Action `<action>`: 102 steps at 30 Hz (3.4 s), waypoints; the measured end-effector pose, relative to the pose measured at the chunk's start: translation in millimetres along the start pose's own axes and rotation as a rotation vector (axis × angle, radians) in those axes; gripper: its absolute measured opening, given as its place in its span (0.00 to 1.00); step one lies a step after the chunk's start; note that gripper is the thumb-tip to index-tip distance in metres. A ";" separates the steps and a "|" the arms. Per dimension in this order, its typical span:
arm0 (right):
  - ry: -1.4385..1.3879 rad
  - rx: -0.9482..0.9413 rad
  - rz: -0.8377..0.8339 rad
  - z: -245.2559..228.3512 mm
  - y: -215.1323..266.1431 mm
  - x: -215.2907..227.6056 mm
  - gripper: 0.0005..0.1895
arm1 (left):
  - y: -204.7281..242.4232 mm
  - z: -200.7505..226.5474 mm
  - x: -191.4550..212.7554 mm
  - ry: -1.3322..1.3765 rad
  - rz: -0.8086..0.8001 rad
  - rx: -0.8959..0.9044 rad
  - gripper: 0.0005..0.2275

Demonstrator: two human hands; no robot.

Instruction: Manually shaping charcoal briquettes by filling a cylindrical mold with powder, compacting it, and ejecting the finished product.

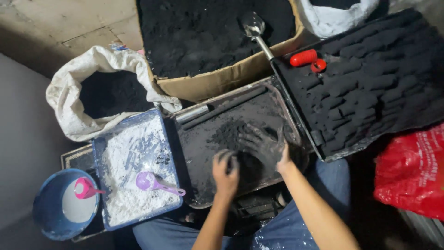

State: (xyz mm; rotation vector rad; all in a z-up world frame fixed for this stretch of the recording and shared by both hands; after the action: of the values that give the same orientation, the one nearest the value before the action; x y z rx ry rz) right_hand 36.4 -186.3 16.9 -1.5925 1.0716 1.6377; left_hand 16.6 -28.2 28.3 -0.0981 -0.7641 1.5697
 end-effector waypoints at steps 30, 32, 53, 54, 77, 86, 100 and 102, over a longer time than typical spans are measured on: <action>1.089 0.254 0.852 -2.0 -4.4 153.7 0.28 | -9.0 21.3 -13.8 0.482 0.002 0.797 0.05; 1.108 0.184 0.999 -3.2 3.8 133.8 0.28 | -14.9 26.1 -7.1 0.473 -0.001 0.798 0.04; 1.799 0.110 1.156 -16.0 14.9 45.1 0.33 | 12.0 -16.2 61.6 -0.088 -0.079 0.633 0.14; 1.863 -0.048 1.111 -14.3 13.8 29.7 0.52 | 25.3 -28.2 60.7 -0.196 -0.112 0.531 0.17; 2.711 -0.138 0.422 38.9 -34.2 -35.3 0.39 | -51.4 -31.7 -30.7 0.346 -0.452 0.466 0.25; 2.488 0.005 0.553 40.5 -61.4 69.3 0.20 | -26.6 -59.9 -11.7 0.402 -0.306 0.726 0.27; 2.660 -0.261 0.713 6.2 -48.4 12.0 0.31 | 1.7 -69.3 27.7 0.168 -0.097 0.596 0.22; 2.365 -0.341 0.767 4.8 -42.0 11.5 0.35 | 11.9 -76.5 23.8 0.122 -0.124 0.483 0.17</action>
State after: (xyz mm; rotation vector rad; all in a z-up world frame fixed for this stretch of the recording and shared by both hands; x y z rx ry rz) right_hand 69.2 -162.9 -0.4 -3.3064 2.4605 -1.0255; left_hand 39.8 25.2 -28.0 0.2024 -0.2764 1.5723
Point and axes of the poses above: each hand's wrist, its own y-axis away from the middle knuckle, its own x-axis out of the back of the hand, z = x × y, the point moved 4 cm from there along -y, towards the middle knuckle, and after that the axes turned 11 degrees about -x, right-handed, at the moved point
